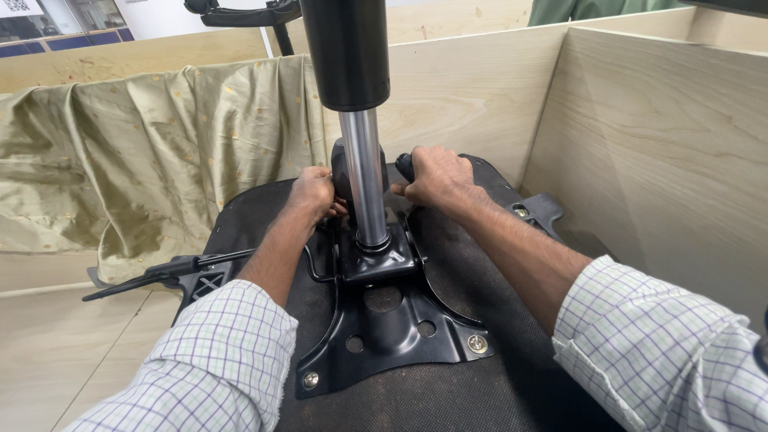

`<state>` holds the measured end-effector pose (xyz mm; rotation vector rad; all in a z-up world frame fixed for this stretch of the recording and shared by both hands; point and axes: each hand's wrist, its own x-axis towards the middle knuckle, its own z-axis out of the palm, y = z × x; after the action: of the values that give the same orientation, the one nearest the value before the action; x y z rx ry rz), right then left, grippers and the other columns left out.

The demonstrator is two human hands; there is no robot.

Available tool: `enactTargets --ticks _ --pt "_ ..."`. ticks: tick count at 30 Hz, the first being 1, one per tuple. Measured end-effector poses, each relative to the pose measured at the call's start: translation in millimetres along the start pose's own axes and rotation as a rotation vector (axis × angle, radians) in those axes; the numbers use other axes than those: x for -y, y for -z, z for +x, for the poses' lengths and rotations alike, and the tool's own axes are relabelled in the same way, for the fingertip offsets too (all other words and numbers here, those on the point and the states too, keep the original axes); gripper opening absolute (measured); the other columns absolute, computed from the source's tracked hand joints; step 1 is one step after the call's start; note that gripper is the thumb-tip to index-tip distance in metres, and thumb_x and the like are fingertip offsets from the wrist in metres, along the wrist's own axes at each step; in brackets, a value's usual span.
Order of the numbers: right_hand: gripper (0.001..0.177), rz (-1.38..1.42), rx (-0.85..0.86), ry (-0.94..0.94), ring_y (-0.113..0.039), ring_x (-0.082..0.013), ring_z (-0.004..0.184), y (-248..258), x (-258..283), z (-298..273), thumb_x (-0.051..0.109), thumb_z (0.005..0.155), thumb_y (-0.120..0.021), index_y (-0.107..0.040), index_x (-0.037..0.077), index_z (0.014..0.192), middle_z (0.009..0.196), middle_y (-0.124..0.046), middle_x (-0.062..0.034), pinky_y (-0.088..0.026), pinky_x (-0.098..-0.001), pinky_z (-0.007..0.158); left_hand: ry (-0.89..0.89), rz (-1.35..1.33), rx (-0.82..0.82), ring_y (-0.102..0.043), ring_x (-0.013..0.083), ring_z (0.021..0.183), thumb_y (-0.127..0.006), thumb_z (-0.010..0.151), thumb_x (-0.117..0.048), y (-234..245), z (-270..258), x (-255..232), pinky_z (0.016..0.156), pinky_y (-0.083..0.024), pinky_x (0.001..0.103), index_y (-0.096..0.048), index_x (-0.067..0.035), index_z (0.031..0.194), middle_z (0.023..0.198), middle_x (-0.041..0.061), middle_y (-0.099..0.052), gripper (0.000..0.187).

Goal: The person uses a screwdriver to tighten screws on the underside of an office chair seat, securing the gas lift mechanism to the seat base. The person repositions the chair to access different screws and continues tightening them.

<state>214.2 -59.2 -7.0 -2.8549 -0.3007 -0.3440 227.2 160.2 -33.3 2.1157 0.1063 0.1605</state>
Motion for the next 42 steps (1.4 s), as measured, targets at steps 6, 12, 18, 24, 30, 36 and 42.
enactTargets --ticks 6,12,18,24,30,36,42 --pt "0.053 0.494 -0.112 -0.104 -0.068 -0.0179 0.06 47 -14 -11 0.042 0.085 -0.081 -0.061 0.0 0.111 0.076 -0.068 -0.0107 -0.061 -0.0349 0.058 -0.058 -0.108 0.022 -0.069 0.0147 0.06 -0.039 0.103 -0.008 0 8 10 0.049 -0.054 0.024 -0.073 -0.001 0.104 0.077 0.009 -0.074 0.035" --pt "0.063 0.773 -0.104 0.05 -0.067 -0.0196 0.081 89 -42 -26 0.012 0.087 -0.075 -0.032 -0.006 0.13 0.094 -0.054 -0.0165 -0.061 -0.0298 0.057 -0.132 -0.153 -0.018 -0.068 0.0129 0.055 -0.04 0.107 -0.015 -4 13 17 0.048 -0.052 0.024 -0.072 -0.001 0.097 0.075 0.01 -0.074 0.037" --pt "0.053 0.809 -0.11 0.185 -0.071 -0.0235 0.094 103 -62 -41 0.013 0.095 -0.067 -0.037 -0.003 0.136 0.103 -0.059 -0.0171 -0.069 -0.0361 0.077 -0.198 -0.169 -0.071 -0.064 0.0117 0.051 -0.045 0.107 -0.018 -7 25 24 0.045 -0.048 0.023 -0.074 0.0 0.091 0.073 0.011 -0.072 0.038" --pt "0.066 0.649 -0.34 0.302 -0.07 -0.0282 0.108 100 -52 -48 0.019 0.091 -0.076 -0.041 0.002 0.144 0.121 -0.061 -0.0217 -0.071 -0.0369 0.072 -0.179 -0.293 0.023 -0.061 0.0136 0.049 -0.043 0.106 -0.017 -6 39 31 0.038 -0.043 0.025 -0.072 0.001 0.094 0.071 0.012 -0.072 0.037" --pt "0.068 0.616 -0.418 0.268 -0.072 -0.0296 0.111 93 -37 -56 0.024 0.089 -0.079 -0.043 0.002 0.143 0.121 -0.065 -0.0233 -0.071 -0.0384 0.077 -0.028 -0.215 0.001 -0.069 0.0159 0.054 -0.022 0.102 -0.072 -4 27 15 0.048 -0.054 0.025 -0.07 0.001 0.104 0.077 0.015 -0.075 0.088" --pt "0.059 0.601 -0.265 0.199 -0.073 -0.027 0.109 90 -39 -74 0.023 0.091 -0.075 -0.048 0.003 0.139 0.12 -0.069 -0.0187 -0.065 -0.0408 0.087 -0.014 -0.21 0.148 -0.068 0.0143 0.076 -0.007 0.091 -0.082 -3 4 -3 0.066 -0.056 0.028 -0.072 -0.009 0.114 0.094 0.01 -0.076 0.1" --pt "0.054 0.635 -0.3 0.126 -0.074 -0.0268 0.106 81 -40 -84 0.015 0.092 -0.073 -0.048 0.002 0.138 0.121 -0.067 -0.0183 -0.067 -0.0392 0.085 -0.05 -0.443 0.339 -0.063 0.0242 0.101 -0.001 0.087 -0.086 3 -25 -23 0.088 -0.053 0.042 -0.066 -0.014 0.128 0.108 0.013 -0.072 0.105"
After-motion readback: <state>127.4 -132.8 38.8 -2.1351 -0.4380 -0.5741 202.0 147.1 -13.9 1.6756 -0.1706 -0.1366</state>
